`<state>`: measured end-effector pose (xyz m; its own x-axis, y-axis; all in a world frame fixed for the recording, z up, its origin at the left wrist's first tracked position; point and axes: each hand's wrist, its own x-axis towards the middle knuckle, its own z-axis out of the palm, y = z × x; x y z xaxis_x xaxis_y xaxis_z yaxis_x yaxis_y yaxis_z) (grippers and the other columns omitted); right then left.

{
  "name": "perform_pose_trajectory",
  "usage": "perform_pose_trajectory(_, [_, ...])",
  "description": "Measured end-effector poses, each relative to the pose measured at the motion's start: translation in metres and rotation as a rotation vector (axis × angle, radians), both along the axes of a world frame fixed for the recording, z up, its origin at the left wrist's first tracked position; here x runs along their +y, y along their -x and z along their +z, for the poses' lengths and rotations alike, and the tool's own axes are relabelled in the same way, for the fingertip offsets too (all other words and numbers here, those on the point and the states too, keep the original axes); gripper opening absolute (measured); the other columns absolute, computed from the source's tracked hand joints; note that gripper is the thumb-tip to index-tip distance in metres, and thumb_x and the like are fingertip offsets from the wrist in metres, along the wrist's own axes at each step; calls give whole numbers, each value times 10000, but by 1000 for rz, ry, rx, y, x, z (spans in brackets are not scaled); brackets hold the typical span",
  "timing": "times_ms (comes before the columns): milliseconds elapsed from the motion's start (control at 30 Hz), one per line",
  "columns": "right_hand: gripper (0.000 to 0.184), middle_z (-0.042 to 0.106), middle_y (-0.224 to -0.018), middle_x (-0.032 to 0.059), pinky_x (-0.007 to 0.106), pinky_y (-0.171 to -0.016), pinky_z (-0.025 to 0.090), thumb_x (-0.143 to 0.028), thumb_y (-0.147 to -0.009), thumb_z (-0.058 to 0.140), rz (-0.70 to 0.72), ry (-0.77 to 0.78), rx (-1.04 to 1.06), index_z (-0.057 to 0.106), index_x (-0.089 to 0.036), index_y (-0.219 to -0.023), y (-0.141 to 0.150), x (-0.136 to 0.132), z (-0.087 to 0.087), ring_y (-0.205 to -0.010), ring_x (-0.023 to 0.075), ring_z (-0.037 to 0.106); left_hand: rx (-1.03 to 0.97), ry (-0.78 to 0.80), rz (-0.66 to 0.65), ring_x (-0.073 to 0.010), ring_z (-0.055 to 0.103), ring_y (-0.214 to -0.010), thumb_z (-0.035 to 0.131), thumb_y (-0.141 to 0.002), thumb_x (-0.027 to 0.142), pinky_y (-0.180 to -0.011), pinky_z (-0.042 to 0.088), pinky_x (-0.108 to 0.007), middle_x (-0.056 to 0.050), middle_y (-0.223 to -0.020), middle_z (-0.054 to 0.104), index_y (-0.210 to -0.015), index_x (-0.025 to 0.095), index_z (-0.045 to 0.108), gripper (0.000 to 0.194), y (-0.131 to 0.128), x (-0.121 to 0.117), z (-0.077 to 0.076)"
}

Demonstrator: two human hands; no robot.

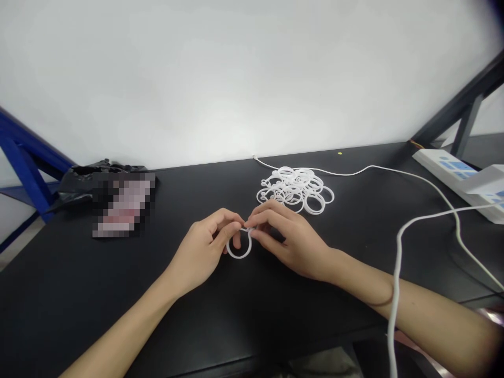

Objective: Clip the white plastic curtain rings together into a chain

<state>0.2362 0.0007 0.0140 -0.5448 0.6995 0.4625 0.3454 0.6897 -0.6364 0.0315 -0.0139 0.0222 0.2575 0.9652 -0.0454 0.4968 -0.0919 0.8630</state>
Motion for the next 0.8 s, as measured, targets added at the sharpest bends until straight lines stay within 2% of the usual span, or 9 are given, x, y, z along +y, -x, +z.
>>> perform_pose_trajectory(133, [77, 671, -889, 18, 240, -684, 529, -212, -948, 563, -53, 18, -9, 622, -191, -994, 0, -2, 3, -755, 114, 628, 146, -179, 19, -147, 601, -705, 446, -967, 497, -640, 462, -270, 14, -877, 688, -1070, 251, 614, 315, -1, -4, -1])
perform_pose_trajectory(267, [76, 696, -915, 17, 227, -660, 531, -219, -946, 571, -119, -5, 13, 623, -202, -999, -1, -2, 3, -768, 115, 645, 291, -409, -33, -234, 626, -986, 577, -882, 526, -837, 503, -365, -63, -1161, 656, -1233, 232, 556, 459, -1, -7, -5])
perform_pose_trajectory(367, [107, 696, -930, 26, 229, -661, 534, -217, -949, 569, -144, -47, 26, 624, -200, -1039, -1, -1, 1, -796, 124, 655, 338, -481, -49, -241, 613, -1022, 576, -895, 453, -893, 494, -395, -66, -1122, 651, -1219, 226, 562, 396, -1, -7, -7])
perform_pose_trajectory(500, [163, 684, -945, 38, 248, -700, 541, -216, -961, 546, -127, -84, 3, 631, -196, -1099, -1, -1, 1, -819, 131, 652, 332, -465, -35, -223, 619, -978, 575, -905, 413, -873, 505, -375, -55, -1069, 645, -1195, 231, 575, 342, -1, -6, -7])
perform_pose_trajectory(800, [162, 716, -966, 32, 231, -641, 541, -197, -941, 544, -98, 19, -17, 615, -197, -1087, 0, -4, 6, -786, 125, 663, 321, -504, -39, -217, 614, -966, 639, -867, 432, -838, 516, -360, -44, -1073, 626, -1137, 243, 563, 338, 2, -5, -10])
